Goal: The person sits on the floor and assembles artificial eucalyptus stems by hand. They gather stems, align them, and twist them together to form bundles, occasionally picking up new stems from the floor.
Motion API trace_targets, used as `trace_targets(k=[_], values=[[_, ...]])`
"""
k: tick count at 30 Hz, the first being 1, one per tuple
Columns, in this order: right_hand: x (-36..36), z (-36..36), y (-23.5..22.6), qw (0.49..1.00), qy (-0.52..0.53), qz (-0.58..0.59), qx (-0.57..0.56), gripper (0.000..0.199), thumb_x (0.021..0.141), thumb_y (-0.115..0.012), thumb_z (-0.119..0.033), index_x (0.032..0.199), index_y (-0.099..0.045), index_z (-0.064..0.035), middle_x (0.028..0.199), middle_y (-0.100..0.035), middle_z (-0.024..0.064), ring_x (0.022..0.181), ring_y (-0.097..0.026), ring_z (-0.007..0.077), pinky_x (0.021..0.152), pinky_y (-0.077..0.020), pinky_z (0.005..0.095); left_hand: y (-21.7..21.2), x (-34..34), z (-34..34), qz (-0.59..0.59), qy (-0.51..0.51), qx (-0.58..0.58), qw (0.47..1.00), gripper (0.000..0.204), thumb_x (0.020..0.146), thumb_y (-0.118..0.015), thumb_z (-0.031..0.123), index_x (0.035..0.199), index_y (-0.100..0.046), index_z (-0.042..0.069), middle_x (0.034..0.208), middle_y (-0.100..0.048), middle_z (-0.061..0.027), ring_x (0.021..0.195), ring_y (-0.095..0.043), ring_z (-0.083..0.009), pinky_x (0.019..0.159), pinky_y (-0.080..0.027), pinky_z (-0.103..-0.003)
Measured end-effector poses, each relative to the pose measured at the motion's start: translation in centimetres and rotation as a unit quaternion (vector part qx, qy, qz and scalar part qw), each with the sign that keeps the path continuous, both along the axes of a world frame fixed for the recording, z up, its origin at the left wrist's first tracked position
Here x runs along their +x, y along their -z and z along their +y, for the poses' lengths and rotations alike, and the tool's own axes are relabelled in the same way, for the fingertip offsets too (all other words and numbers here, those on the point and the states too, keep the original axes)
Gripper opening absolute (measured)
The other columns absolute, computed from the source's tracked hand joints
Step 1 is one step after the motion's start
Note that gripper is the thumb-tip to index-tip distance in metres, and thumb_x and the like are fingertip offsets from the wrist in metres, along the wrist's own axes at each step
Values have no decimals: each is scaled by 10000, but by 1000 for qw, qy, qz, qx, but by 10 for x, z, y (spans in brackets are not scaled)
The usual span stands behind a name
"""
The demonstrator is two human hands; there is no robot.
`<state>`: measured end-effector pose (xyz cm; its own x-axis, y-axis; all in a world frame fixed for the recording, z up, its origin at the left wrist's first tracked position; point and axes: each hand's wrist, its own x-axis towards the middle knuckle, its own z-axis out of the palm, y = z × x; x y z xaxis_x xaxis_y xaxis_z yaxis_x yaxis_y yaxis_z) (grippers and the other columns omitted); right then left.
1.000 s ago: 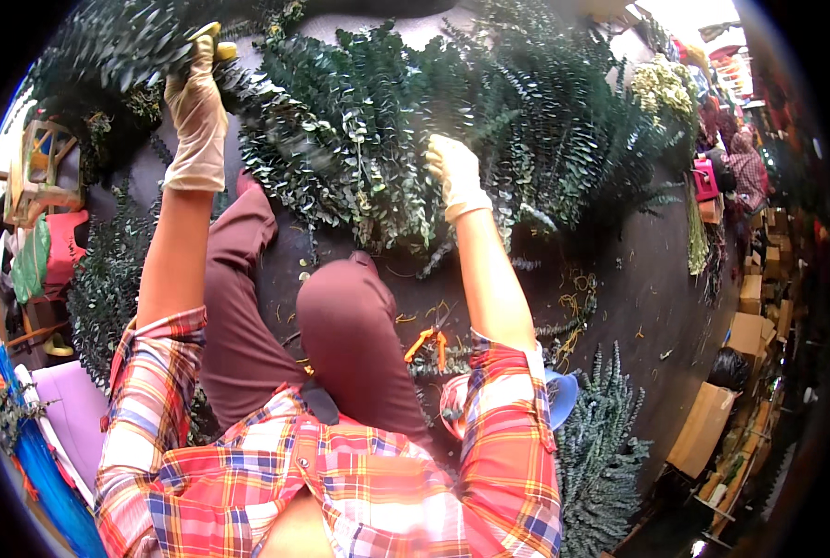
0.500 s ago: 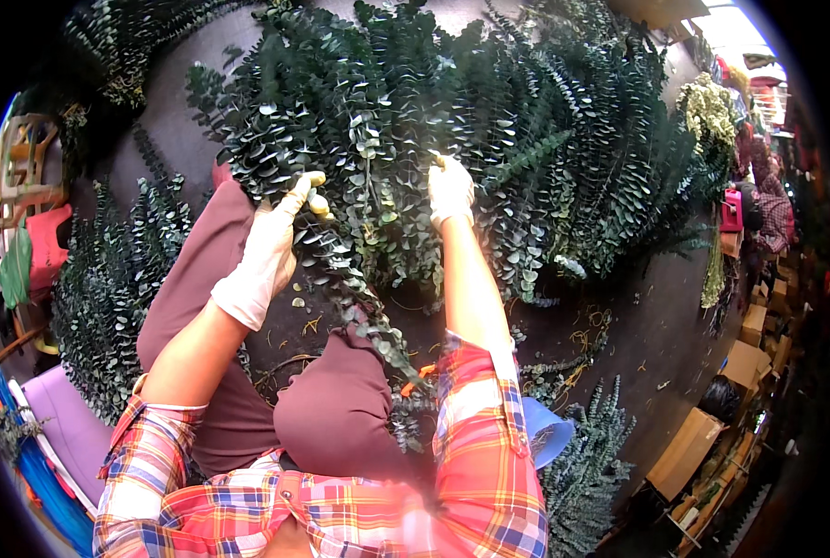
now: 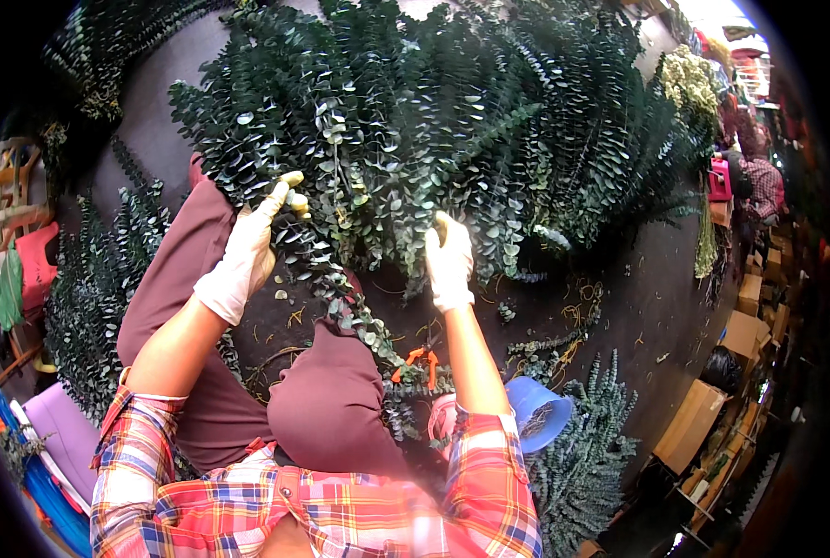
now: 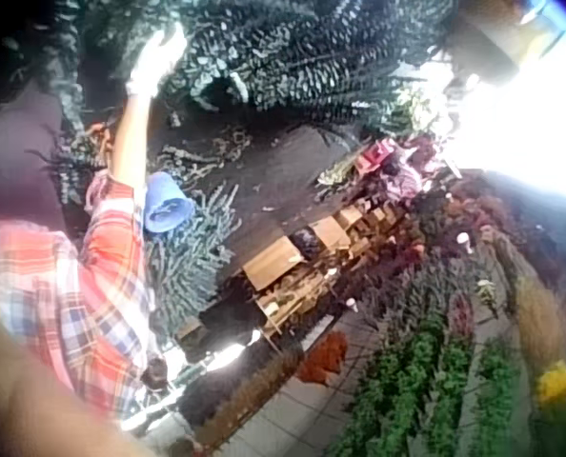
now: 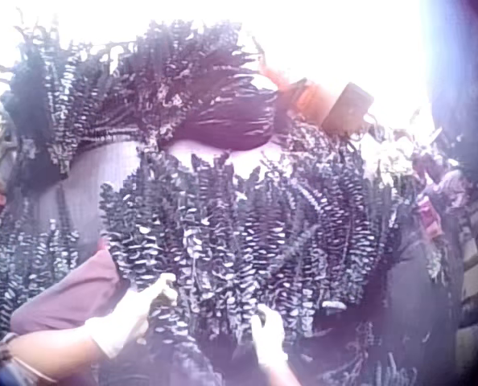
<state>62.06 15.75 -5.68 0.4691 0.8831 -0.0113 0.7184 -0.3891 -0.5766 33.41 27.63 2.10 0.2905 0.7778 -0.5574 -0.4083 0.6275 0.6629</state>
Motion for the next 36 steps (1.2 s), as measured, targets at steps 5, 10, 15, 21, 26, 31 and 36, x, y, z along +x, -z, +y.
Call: trace_targets(k=[5, 10, 15, 21, 26, 31, 36], values=[[-15, 92, 8, 996, -31, -17, 83, 573, 863, -681, -214, 1364, -491, -10, 1328, -555, 200, 1252, -503, 336, 1065, -397, 396, 3, 8, 3, 1, 3, 54, 999, 319, 972, -630, 263, 1223, -646, 67, 905, -694, -29, 809, -630, -127, 765, -533, -278], [-21, 129, 19, 987, 53, 143, -58, 514, 828, -657, -189, 1316, -581, -46, 1254, -641, 184, 1126, -624, 302, 988, -468, 366, 0, 12, -5, -45, 31, 32, 998, 277, 963, -642, 197, 1212, -638, 76, 1058, -703, -35, 892, -657, -130, 763, -554, -295], [-42, 79, -22, 918, 80, 386, 50, 340, 941, -600, -92, 1277, -632, -55, 847, -646, -24, 599, -506, 36, 534, -433, 195, -2, 13, -10, -84, 82, -12, 993, 381, 966, -641, 220, 1311, -585, 69, 1109, -697, -47, 945, -640, -109, 834, -536, -273], [-94, 11, -75, 947, -5, 258, 190, 329, 920, -643, 7, 1246, -660, -37, 998, -681, 21, 867, -609, 91, 791, -487, 227, -14, 24, -22, -125, 145, 26, 981, 435, 965, -648, 247, 1353, -564, 70, 1180, -679, -32, 963, -618, -85, 882, -499, -238], [-108, -1, -88, 955, -17, 203, 214, 365, 863, -662, 69, 1217, -670, -19, 1006, -697, 76, 901, -648, 162, 836, -502, 276, -18, 32, -28, -108, 185, 31, 976, 417, 935, -692, 217, 1312, -599, 67, 1175, -688, -17, 1062, -614, -107, 941, -467, -259], [-111, -3, -94, 965, -30, 165, 203, 403, 841, -658, 82, 1232, -657, -16, 1038, -692, 109, 938, -660, 201, 862, -506, 291, -12, 33, -31, -99, 202, 37, 974, 396, 916, -719, 189, 1284, -622, 83, 1207, -667, 4, 1071, -588, -84, 966, -442, -260], [-116, -3, -97, 971, -53, 93, 216, 414, 826, -642, 86, 1228, -647, -12, 1177, -642, 153, 1056, -642, 274, 907, -510, 343, -11, 32, -33, -110, 226, 24, 968, 392, 911, -728, 199, 1273, -625, 89, 1216, -651, 19, 1086, -570, -80, 954, -443, -251]])
